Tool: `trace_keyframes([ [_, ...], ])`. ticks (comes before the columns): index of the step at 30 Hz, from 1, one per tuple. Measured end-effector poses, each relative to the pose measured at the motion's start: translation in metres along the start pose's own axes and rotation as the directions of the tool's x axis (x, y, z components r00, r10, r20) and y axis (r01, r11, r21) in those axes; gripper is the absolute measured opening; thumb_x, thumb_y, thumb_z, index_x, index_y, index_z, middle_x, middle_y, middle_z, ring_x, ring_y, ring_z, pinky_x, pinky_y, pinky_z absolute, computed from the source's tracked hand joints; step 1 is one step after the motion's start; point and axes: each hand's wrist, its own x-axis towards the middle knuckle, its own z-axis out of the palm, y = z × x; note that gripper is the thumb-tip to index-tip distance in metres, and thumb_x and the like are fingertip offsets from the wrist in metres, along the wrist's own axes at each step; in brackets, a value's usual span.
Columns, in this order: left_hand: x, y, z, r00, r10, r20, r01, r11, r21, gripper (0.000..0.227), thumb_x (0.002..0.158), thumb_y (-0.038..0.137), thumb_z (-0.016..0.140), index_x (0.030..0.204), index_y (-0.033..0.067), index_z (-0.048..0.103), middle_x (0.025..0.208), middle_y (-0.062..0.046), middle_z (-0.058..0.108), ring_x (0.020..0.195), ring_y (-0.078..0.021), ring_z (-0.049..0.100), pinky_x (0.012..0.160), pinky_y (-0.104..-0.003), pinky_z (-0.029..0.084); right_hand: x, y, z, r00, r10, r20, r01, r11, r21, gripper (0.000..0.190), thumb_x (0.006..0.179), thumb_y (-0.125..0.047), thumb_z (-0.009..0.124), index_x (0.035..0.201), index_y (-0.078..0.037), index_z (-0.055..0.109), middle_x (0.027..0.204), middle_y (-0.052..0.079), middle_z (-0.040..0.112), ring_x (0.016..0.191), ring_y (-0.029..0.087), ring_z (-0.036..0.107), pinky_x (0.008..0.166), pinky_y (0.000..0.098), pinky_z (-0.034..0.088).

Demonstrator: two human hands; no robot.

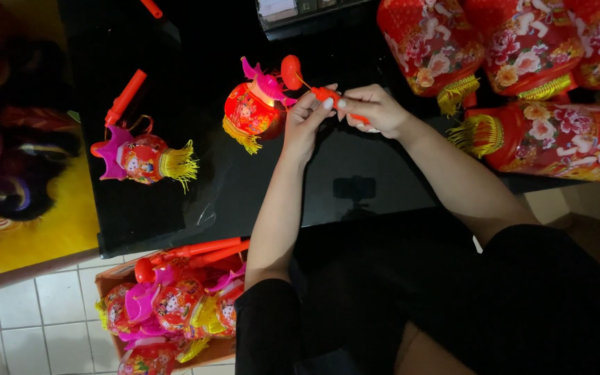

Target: Assembling small decorative lanterns by attaching plastic handles to the lantern bodies

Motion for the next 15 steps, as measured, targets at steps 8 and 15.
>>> trace_keyframes([
  [8,-0.002,0.009,0.003,1.000,0.000,0.010,0.000,1.000,0.024,0.031,0.098,0.016,0.076,0.122,-0.0022,0.070,0.120,-0.016,0.072,0.103,-0.0150,0.069,0.089,-0.025,0.059,0.001,0.001,0.000,1.000,0.008,-0.002,-0.008,1.000,0.006,0.029,0.109,-0.012,0.057,0.090,0.008,0.067,0.049,0.007,0.044,0.032,0.005,0.039,0.027,0.0150,0.028],
  [15,0.000,0.004,0.000,1.000,0.003,0.021,-0.003,1.000,0.025,0.037,0.097,0.013,0.076,0.130,-0.0012,0.067,0.117,-0.015,0.073,0.101,-0.0145,0.070,0.088,-0.025,0.060,0.002,0.005,0.000,1.000,0.011,-0.013,-0.011,1.000,0.019,0.027,0.108,-0.011,0.057,0.090,0.007,0.066,0.049,0.007,0.045,0.032,0.005,0.041,0.027,0.0154,0.028],
])
